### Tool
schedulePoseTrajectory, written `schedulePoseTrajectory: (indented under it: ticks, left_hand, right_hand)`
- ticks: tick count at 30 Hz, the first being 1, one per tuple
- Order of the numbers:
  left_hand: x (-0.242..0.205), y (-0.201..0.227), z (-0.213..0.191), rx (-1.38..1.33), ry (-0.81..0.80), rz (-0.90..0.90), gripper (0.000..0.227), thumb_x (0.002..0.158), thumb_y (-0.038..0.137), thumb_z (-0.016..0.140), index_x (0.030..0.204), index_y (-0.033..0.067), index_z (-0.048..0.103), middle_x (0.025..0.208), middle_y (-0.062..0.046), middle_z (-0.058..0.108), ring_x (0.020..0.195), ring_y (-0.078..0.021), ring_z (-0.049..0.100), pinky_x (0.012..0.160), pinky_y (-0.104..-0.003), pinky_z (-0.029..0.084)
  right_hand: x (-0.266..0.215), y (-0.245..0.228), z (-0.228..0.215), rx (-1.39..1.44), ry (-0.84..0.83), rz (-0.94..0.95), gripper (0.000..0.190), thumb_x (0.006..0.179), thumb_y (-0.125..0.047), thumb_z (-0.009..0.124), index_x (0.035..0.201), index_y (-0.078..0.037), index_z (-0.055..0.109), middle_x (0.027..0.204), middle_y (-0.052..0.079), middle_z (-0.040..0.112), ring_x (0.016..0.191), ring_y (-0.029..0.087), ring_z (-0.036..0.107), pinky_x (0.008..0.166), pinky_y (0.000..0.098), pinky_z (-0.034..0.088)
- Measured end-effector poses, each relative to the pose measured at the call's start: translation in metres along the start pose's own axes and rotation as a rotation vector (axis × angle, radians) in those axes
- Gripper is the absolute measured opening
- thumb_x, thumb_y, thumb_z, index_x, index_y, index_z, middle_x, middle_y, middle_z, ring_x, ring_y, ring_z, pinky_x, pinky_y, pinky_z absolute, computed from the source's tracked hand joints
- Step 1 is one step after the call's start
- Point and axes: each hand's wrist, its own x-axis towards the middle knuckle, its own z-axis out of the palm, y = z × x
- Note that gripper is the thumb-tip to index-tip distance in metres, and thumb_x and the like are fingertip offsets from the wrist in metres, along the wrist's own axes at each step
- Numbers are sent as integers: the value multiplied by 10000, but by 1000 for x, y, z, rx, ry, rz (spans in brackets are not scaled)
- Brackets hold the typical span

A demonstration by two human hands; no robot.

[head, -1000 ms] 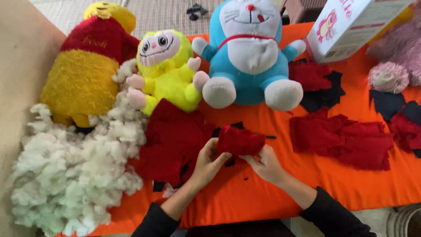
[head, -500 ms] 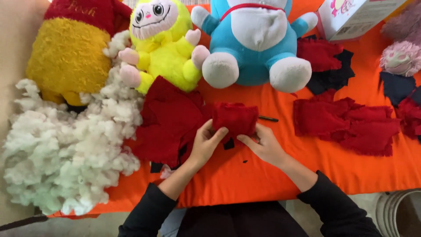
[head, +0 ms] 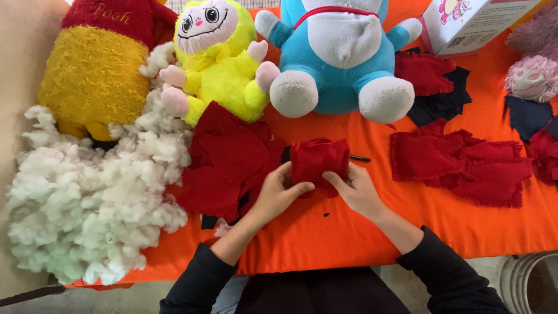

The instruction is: Using a small tool to push white fiberfill stuffing into red fabric pouches as part of a toy-making process.

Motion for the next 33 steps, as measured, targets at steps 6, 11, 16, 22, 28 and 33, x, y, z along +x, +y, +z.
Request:
schedulePoseTrajectory:
  ticks: [6,11,16,22,28,33]
  left_hand:
    - [3,-33,-6,20,67,113,191,792,108,873,912,60,734,819,-39,734,827,-124,694,718,-283,595]
    - [5,-33,-13,227,162,494,118,810,21,824,876,81,747,890,-69,748,867,-236,738,758,-341,595]
    - [5,-24,-15,325,222,632,253,811,6,798,1031,107,722,987,-30,737,953,-240,721,837,-356,583]
    - [3,-25,-8,350,91,607,375,754,136,878,1096,132,725,1051,-28,716,1020,-251,709,898,-397,553]
    - [6,-23,-10,207,169,614,149,779,15,824,837,105,722,859,-47,721,825,-250,712,793,-336,550]
    - [8,-23,-19,445,324,725,191,788,-17,786,905,123,729,886,-11,693,825,-204,677,817,-302,560]
  right_hand:
    - [-4,-3,4,-32,-25,-37,182,862,0,788,1035,-42,751,931,94,789,919,153,701,837,371,585]
    - [1,0,1,-171,10,-298,418,811,-97,846,1207,-76,714,1092,111,726,1029,249,700,891,392,555]
    - [2,6,0,-300,55,-546,447,855,-170,813,1265,-40,690,1151,136,653,1032,260,658,857,369,561]
    - [-1,15,-1,-301,39,-555,249,873,-132,794,1093,-39,723,1090,129,654,999,297,663,831,388,548]
    - [-8,13,9,-312,131,-529,340,829,-22,798,1105,-64,604,1067,116,593,1010,301,645,895,425,544]
    - [-6,13,7,-715,218,-795,335,831,-178,838,1138,-164,703,1274,137,523,1170,327,555,977,465,507]
